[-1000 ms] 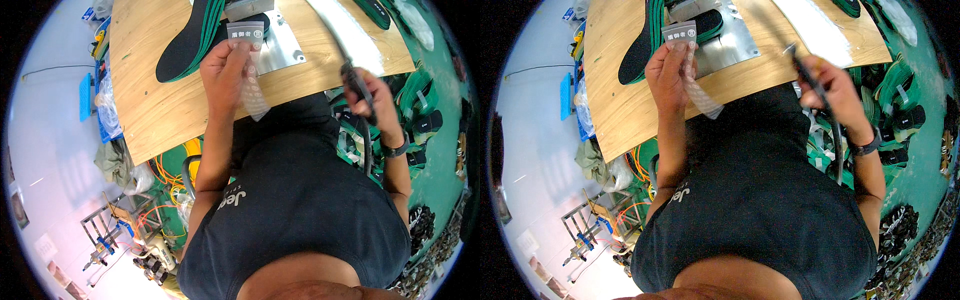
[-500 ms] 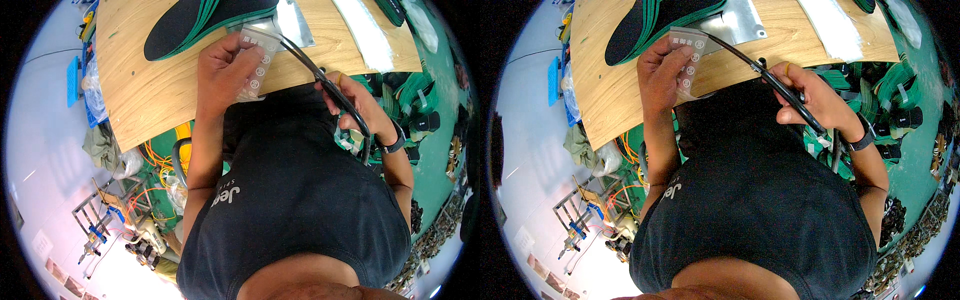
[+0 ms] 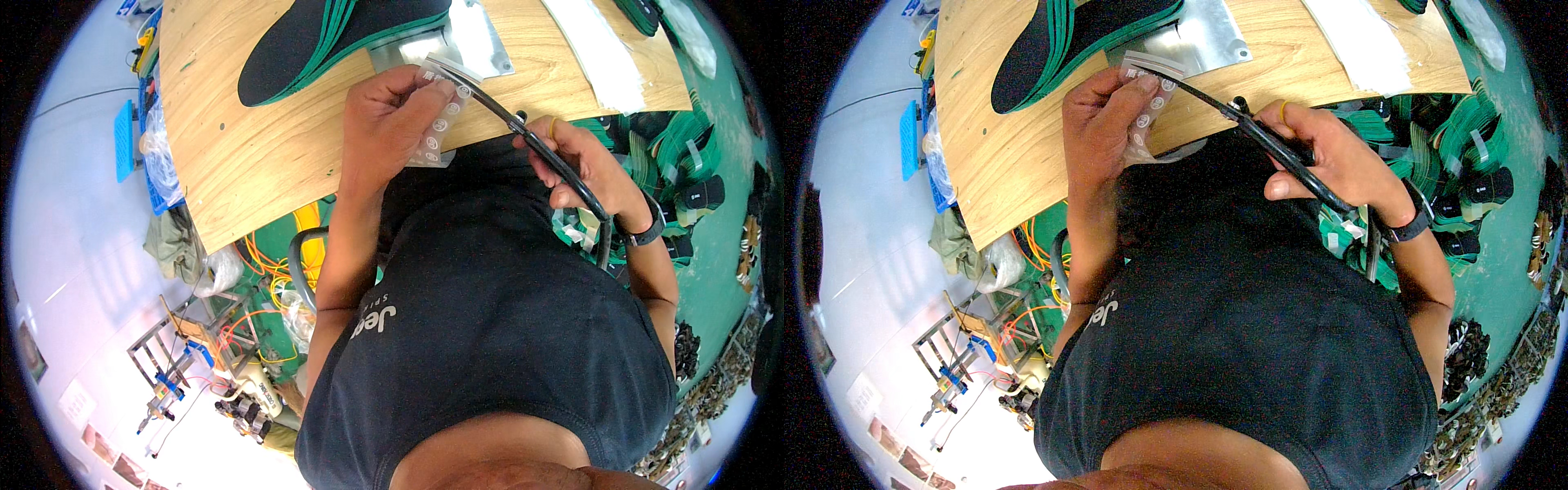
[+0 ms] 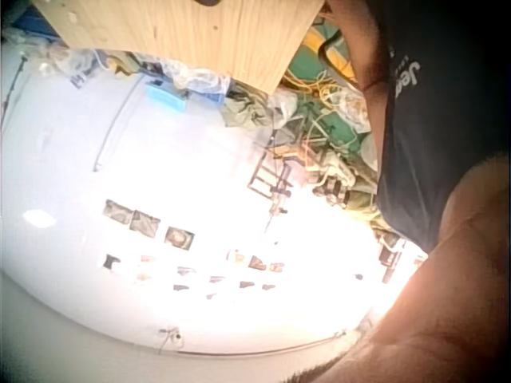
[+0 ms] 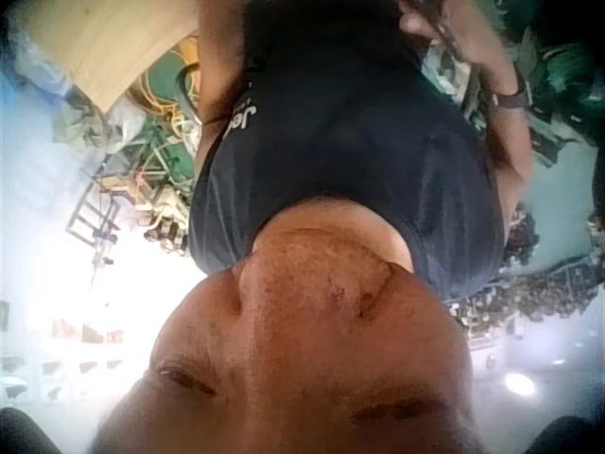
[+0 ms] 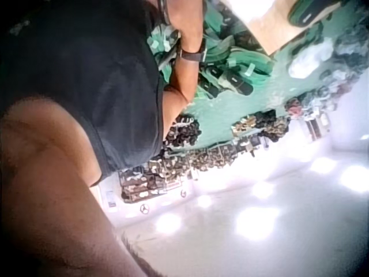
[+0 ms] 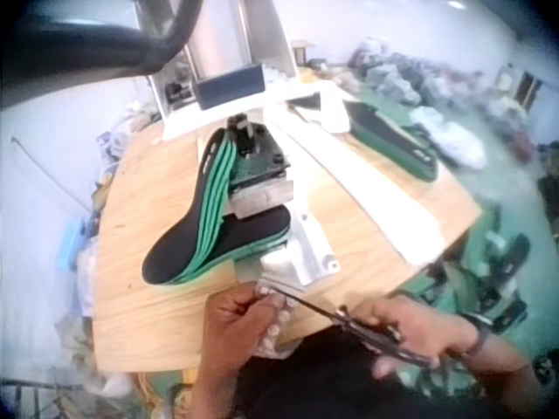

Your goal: The person cuts a small sticker from a sheet with scissors, peels the backing, and applies it to the heel area of a green and black shoe insole. The person then bundles several insoles together with a rubber band and handles a roll of white foam material.

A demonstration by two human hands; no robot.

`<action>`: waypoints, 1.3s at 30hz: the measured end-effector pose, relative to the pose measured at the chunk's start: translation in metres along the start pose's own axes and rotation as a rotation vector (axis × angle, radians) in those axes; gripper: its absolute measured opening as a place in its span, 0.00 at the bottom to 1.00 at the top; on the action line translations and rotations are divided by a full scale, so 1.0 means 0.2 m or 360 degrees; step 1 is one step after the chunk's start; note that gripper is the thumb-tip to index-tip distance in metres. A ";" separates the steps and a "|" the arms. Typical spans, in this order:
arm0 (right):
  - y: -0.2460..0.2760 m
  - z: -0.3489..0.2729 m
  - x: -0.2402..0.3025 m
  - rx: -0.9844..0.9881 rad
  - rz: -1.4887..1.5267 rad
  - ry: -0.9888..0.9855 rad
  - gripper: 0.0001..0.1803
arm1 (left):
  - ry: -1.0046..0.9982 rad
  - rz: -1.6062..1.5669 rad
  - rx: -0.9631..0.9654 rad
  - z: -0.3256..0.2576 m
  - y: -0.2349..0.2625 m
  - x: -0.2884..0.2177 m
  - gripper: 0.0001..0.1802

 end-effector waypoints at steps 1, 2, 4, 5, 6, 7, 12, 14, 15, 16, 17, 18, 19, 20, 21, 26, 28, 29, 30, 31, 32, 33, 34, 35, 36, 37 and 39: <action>0.00 0.00 0.00 -0.0001 -0.0008 -0.0003 0.47 | 0.0006 -0.0020 -0.0004 0.00 0.00 0.00 0.07; 0.00 0.00 -0.01 -0.0001 -0.0015 -0.0006 0.46 | 0.0009 -0.0014 -0.0003 0.00 0.00 0.01 0.07; 0.00 0.00 -0.01 -0.0006 -0.0002 -0.0007 0.45 | 0.0010 -0.0004 -0.0001 0.00 0.01 0.02 0.07; 0.00 0.00 -0.01 -0.0011 0.0020 -0.0004 0.44 | 0.0031 0.0012 0.0015 0.00 0.01 0.03 0.06; -0.01 0.00 0.00 -0.0015 0.0041 -0.0001 0.43 | 0.0051 0.0028 0.0032 0.00 0.01 0.03 0.06; -0.01 0.00 0.00 -0.0012 0.0058 -0.0042 0.42 | 0.0072 0.0045 0.0048 0.00 0.01 0.03 0.06; 0.01 0.00 -0.03 -0.0111 -0.0057 0.0015 0.39 | 0.0093 0.0007 0.0011 0.00 0.00 0.03 0.06; 0.00 0.00 -0.02 -0.0119 -0.0066 0.0029 0.39 | 0.0093 -0.0021 0.0005 0.00 0.00 0.03 0.06; 0.00 0.00 -0.01 -0.0123 -0.0071 0.0036 0.39 | 0.0076 -0.0034 0.0002 0.00 0.00 0.04 0.06; 0.00 0.00 -0.01 -0.0131 -0.0107 0.0056 0.38 | 0.0057 -0.0046 0.0000 0.00 0.01 0.04 0.06; 0.00 0.00 0.00 -0.0140 -0.0142 0.0075 0.37 | 0.0064 -0.0022 0.0025 0.00 0.01 0.05 0.06; 0.01 0.00 0.00 -0.0149 -0.0177 0.0094 0.37 | 0.0071 0.0003 0.0051 0.00 0.02 0.04 0.06; 0.01 0.00 -0.01 -0.0169 -0.0207 0.0125 0.37 | 0.0072 0.0028 0.0083 0.00 0.02 0.04 0.06; 0.01 -0.01 -0.01 -0.0189 -0.0237 0.0156 0.37 | 0.0073 0.0042 0.0078 0.00 0.02 0.03 0.06; 0.01 -0.01 -0.01 -0.0211 -0.0268 0.0187 0.36 | 0.0073 0.0055 0.0073 -0.01 0.01 0.03 0.06; 0.00 -0.03 -0.01 -0.0184 -0.0284 0.0186 0.31 | 0.0063 0.0202 0.0068 -0.02 -0.02 0.00 0.06; -0.03 -0.06 0.01 -0.0129 0.0131 -0.0210 0.25 | 0.0115 0.0215 0.0124 -0.02 -0.04 -0.01 0.07; -0.02 -0.07 0.02 -0.0192 -0.0005 -0.0134 0.24 | 0.0136 0.0247 0.0137 -0.02 -0.05 -0.01 0.07; 0.00 -0.09 0.02 -0.0255 -0.0142 -0.0060 0.23 | 0.0156 0.0280 0.0149 -0.03 -0.05 -0.01 0.07; 0.00 -0.10 0.00 -0.0320 -0.0286 0.0004 0.22 | 0.0177 0.0305 0.0163 -0.04 -0.05 -0.01 0.07; 0.04 -0.12 0.02 -0.0509 -0.0442 0.0319 0.20 | 0.0292 0.0248 0.0168 -0.04 -0.06 -0.04 0.06; 0.09 -0.17 0.06 -0.0786 -0.0670 0.0524 0.17 | 0.0018 0.0370 0.0119 -0.01 -0.06 -0.03 0.06; 0.16 -0.19 0.10 -0.0940 -0.0838 0.0424 0.17 | -0.0253 0.0500 0.0050 0.00 -0.04 0.01 0.07; 0.23 -0.22 0.10 -0.1100 -0.1002 0.0311 0.16 | -0.0523 0.0623 -0.0011 0.01 -0.04 0.00 0.07; 0.33 -0.22 0.07 -0.1222 -0.0961 0.0321 0.17 | -0.0660 0.0838 -0.0009 0.02 -0.05 -0.01 0.08; 0.44 -0.22 0.02 -0.1353 -0.0913 0.0330 0.18 | -0.0602 0.0890 0.0059 0.04 -0.06 0.01 0.08; 0.63 -0.21 0.02 -0.1499 -0.1307 0.0144 0.21 | -0.0491 0.0984 0.0165 0.07 -0.07 0.09 0.08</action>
Point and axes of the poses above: each hand's wrist, its own z-axis towards the middle knuckle, its own y-axis out of the back of the hand, x = y × z, the point moved 4 cm from there along z, towards the middle knuckle, and after that the axes turned 3 degrees about -y, right-handed, at the moved point
